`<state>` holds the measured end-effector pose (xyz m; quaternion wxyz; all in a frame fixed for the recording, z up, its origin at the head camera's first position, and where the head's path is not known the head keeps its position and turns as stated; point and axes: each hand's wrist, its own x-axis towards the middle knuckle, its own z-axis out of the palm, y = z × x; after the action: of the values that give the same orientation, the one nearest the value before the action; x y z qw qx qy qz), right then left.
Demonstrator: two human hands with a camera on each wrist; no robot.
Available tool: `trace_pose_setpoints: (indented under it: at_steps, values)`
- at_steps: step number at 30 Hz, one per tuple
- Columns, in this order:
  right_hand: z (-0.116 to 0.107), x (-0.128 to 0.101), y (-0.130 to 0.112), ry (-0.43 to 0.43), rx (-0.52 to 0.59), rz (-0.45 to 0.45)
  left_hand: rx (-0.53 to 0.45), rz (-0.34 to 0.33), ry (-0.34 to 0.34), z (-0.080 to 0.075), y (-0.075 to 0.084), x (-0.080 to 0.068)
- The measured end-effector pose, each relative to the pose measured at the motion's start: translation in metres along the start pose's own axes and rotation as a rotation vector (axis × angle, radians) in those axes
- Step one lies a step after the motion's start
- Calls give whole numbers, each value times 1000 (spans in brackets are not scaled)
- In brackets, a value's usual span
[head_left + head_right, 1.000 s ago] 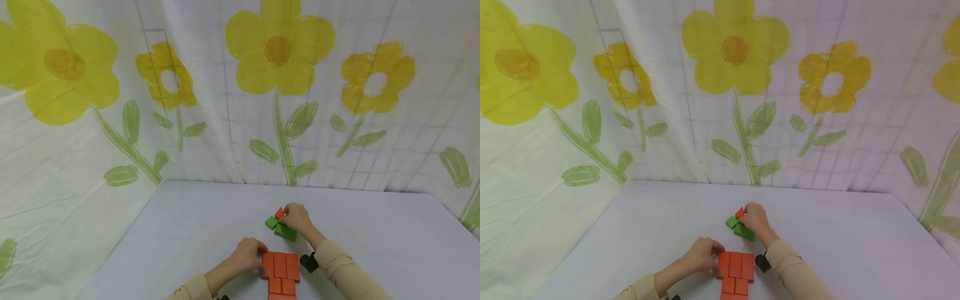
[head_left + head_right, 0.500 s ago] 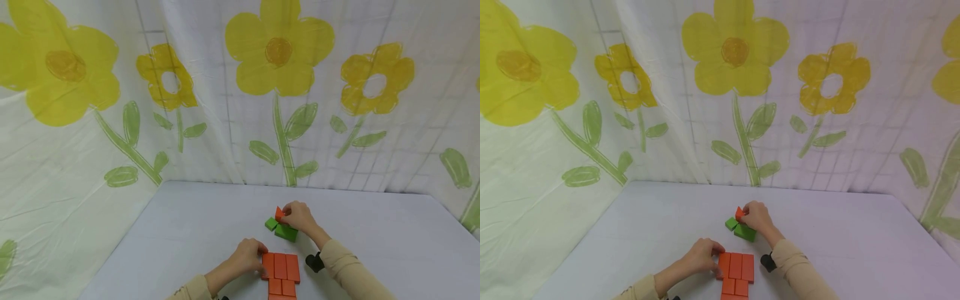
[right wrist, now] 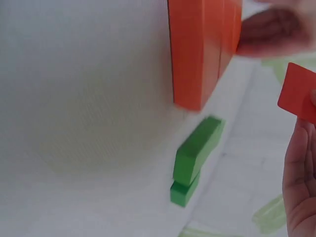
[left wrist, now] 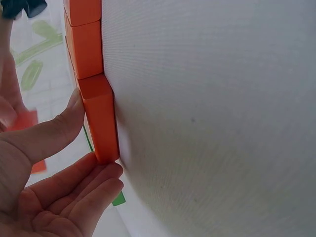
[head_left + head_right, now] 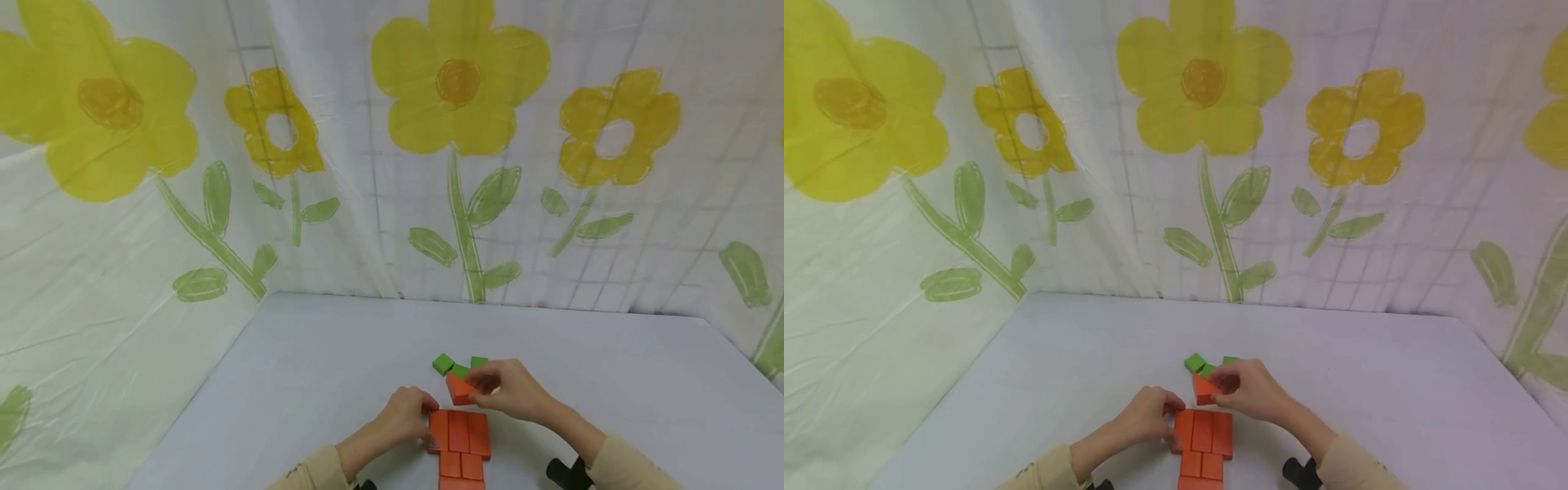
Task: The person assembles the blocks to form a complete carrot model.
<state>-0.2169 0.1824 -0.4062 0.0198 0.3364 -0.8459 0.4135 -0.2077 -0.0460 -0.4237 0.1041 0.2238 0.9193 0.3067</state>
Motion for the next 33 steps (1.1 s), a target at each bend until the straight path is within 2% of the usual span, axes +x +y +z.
trace_pose_setpoints:
  at_steps: [5, 11, 17, 18, 21, 27, 33]
  values:
    - [7, -27, -16, -67, 137, -119, 6, -11, -5, -1, 0, 1]
    - [22, -48, -26, -176, 198, -244, 23, -14, -5, -1, 0, 2]
    - [40, -62, -30, -325, 234, -210, 20, -14, -4, 0, 0, 2]
    - [43, -63, -31, -335, 213, -215, 18, -18, -5, 1, 0, 1]
    - [52, -67, -34, -345, 191, -217, 20, -21, -2, 1, 0, 2]
    - [58, -72, -39, -356, 187, -106, 19, -28, -6, 1, 0, 2]
    - [57, -70, -37, -354, 106, -106, 18, -28, -3, 0, 0, 1]
